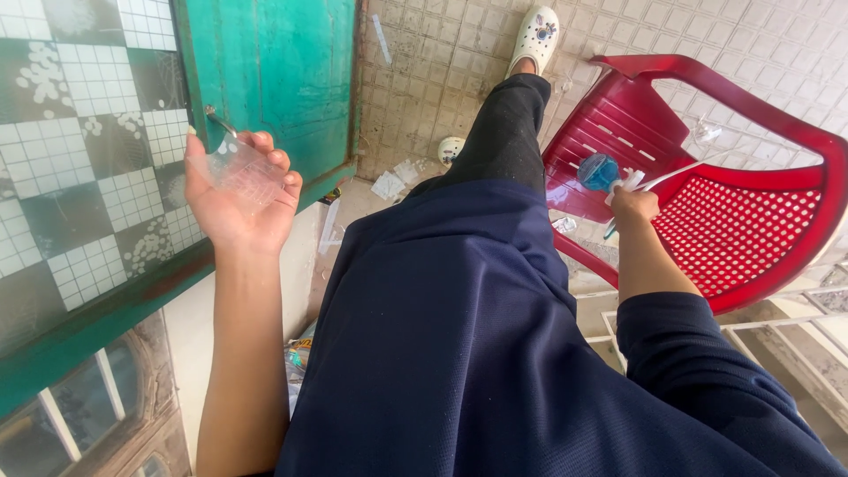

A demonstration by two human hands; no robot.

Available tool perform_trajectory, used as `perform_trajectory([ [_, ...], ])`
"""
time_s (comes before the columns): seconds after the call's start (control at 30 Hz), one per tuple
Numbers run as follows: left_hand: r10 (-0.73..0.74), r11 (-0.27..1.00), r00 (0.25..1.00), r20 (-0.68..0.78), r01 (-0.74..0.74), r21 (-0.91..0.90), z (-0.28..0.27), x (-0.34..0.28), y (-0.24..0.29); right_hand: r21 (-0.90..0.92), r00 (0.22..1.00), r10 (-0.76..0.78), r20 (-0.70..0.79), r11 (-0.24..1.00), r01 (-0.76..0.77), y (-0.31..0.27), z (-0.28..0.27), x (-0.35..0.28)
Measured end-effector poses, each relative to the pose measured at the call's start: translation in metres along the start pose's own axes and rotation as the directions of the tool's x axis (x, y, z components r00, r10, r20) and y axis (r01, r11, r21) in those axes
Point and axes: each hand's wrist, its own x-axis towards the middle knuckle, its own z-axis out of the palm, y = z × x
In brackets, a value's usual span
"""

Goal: Applying a decorative vinyl film square to a glass door using a spray bottle and squeegee.

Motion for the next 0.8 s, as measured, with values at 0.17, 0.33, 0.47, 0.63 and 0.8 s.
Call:
perform_trajectory([
  [0.17,0.007,1.0,1.0,-0.002,-0.007,-0.007,0.002,0.0,-0.001,-0.094,1.0,0.013,0.009,0.996,-0.012,0.003,0.006,0.007],
  [0.33,0.008,1.0,1.0,0.0,-0.008,0.002,0.005,0.001,-0.002,-0.045,0.999,0.045,-0.015,0.998,-0.045,0.003,-0.002,0.007],
  [0.47,-0.006,1.0,1.0,0.028,0.006,-0.029,0.006,0.001,-0.003,0.0,0.999,0.036,-0.01,0.999,-0.036,-0.002,-0.019,-0.017],
  [0.63,-0.033,0.997,0.996,0.088,0.039,-0.07,0.003,0.004,-0.003,-0.012,0.999,0.047,-0.017,0.999,-0.047,-0.003,-0.029,-0.032],
  [0.8,-0.081,0.994,0.983,0.166,0.092,-0.062,-0.019,0.017,0.0,0.037,0.993,-0.075,-0.089,0.996,0.079,-0.015,-0.029,-0.032],
])
